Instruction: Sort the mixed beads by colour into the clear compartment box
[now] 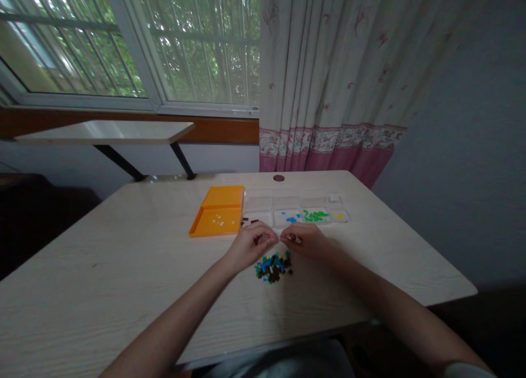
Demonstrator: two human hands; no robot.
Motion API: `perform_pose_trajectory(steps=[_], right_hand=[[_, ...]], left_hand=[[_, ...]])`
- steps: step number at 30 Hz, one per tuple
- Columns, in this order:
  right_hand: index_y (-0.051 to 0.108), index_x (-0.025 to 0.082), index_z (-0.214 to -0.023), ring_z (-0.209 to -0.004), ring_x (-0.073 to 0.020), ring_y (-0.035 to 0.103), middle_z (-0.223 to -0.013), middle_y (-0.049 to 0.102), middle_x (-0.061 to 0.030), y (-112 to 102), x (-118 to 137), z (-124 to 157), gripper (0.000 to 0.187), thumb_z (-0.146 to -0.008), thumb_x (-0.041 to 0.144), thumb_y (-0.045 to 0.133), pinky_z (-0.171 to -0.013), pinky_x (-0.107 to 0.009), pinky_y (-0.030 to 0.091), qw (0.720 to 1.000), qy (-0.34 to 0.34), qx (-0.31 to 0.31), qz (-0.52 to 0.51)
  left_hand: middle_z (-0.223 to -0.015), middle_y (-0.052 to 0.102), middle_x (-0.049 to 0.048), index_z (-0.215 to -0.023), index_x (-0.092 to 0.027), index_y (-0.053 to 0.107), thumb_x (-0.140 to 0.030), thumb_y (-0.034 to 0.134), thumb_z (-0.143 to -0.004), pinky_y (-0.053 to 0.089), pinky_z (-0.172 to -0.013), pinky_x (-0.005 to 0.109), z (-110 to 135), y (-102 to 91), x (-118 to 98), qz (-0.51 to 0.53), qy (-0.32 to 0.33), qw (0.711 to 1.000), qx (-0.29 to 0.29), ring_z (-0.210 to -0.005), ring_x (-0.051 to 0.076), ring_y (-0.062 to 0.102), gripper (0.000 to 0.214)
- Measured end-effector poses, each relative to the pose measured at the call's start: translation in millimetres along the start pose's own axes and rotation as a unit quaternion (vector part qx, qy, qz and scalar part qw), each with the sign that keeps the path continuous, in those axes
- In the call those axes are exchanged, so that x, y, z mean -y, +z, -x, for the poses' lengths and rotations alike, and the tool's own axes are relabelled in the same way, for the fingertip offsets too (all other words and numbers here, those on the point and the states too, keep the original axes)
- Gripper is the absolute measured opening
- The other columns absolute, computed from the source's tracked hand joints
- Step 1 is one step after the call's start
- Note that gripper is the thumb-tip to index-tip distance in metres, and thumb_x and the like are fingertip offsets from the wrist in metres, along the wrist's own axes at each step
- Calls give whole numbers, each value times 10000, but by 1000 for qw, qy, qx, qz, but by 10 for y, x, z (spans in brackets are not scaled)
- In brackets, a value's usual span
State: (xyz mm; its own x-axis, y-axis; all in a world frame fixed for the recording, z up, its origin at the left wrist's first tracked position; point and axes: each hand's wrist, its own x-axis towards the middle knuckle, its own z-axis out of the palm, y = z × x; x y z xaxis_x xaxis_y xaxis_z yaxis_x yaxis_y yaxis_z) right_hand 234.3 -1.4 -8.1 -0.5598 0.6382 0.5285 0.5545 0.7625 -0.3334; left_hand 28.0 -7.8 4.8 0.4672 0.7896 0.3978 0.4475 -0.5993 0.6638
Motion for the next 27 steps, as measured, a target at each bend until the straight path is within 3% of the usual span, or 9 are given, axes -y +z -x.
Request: perform_pose_trajectory(steps=[7, 12, 21, 27], right_hand=[[625, 197, -789, -587, -98, 532, -655, 602, 10, 37, -130, 31, 69, -777, 209, 559, -571, -187, 376, 998, 23, 49, 36], [646, 193, -812, -636, -104, 544, -695, 626, 1, 32, -126, 17, 99, -765, 181, 560, -605, -187, 384, 993, 10, 114, 6], [668, 181, -786, -597, -103, 538, -676, 638, -3, 24, -9, -37, 112, -723, 164, 578, -584, -191, 377, 987, 25, 157, -16], [654, 172, -747, -578, -101, 519, -645, 618, -2, 37, -11, -37, 96, -705, 142, 572, -574, -188, 380, 991, 14, 133, -21]], left_hand=[[-824, 601, 34, -823, -181, 622, -207, 482, -822, 423, -711, 232, 38, -27, 140, -125, 19, 988, 86, -793, 140, 554, 142], [-864, 609, 36, -865, -189, 629, -216, 455, -839, 432, -750, 233, 52, -9, 195, -153, 38, 977, 142, -826, 143, 567, 178], [-861, 603, 30, -864, -196, 625, -208, 430, -846, 431, -748, 224, 48, -9, 183, -179, 39, 972, 150, -823, 140, 574, 196], [-835, 616, 32, -827, -191, 643, -197, 493, -804, 435, -734, 231, 42, 16, 166, -135, 19, 983, 125, -808, 144, 573, 152]])
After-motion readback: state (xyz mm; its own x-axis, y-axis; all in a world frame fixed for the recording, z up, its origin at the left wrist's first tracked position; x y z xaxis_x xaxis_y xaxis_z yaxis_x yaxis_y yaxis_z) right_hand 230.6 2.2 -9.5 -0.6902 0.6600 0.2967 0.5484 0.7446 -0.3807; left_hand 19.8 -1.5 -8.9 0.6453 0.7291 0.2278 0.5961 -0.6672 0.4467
